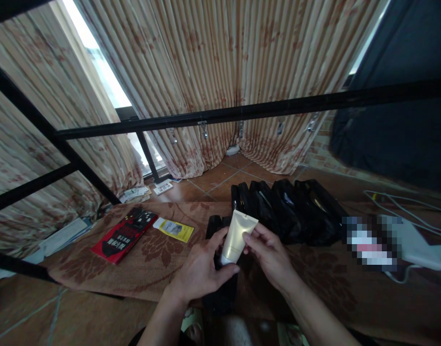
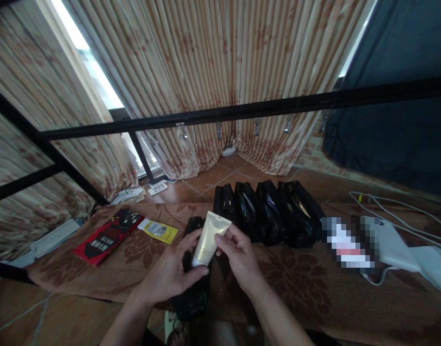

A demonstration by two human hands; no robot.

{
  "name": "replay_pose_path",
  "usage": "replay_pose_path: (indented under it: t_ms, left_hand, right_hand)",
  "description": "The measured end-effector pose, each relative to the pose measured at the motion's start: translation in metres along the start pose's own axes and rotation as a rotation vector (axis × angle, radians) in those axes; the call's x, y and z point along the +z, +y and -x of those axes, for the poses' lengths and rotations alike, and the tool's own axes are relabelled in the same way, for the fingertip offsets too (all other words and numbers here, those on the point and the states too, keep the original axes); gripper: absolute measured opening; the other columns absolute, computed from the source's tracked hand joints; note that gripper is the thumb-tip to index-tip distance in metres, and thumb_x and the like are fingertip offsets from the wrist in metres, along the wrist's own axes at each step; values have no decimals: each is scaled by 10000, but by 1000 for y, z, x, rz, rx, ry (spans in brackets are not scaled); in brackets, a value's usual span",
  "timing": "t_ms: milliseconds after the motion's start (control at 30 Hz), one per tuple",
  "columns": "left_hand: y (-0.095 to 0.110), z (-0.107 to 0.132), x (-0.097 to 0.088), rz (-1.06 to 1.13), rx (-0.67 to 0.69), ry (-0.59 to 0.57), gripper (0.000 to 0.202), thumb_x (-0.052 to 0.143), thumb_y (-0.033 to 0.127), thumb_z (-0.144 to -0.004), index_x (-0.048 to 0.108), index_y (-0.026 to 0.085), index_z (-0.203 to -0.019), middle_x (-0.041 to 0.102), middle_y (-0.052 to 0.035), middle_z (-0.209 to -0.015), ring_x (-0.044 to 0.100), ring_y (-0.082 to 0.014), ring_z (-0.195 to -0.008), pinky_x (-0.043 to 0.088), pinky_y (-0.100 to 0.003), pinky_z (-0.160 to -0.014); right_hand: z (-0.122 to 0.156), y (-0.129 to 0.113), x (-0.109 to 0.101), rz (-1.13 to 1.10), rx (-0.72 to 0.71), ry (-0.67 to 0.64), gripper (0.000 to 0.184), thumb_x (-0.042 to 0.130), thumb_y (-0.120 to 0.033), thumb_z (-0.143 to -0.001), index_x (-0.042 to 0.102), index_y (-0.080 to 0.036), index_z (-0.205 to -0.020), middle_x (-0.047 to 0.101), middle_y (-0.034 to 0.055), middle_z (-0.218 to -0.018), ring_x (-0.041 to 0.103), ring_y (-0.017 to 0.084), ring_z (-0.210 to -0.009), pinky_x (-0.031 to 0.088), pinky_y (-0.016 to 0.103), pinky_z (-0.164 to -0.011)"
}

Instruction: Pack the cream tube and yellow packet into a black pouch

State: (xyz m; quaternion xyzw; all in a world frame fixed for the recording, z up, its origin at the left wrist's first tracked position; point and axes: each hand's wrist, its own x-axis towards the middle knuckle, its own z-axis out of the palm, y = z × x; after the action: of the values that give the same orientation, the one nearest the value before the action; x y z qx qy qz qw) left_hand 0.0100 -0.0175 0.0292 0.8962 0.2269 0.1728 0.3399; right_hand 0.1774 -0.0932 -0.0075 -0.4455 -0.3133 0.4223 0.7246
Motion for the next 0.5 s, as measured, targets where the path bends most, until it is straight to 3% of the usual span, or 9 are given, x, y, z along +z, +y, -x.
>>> replay_pose_path:
  t_ms: [500]
  left_hand:
    - [3,-1,0,14,2,-2,790,756,304,-765,360,251,-1447,697,-39,-1184,660,-235,-1053,500,-355,-924]
  right_hand:
    - [-3,4,-2,-69,31,52,269,804,-415,-744,706,-192,-860,583,-28,-686,470,95,-591,403,216,-531]
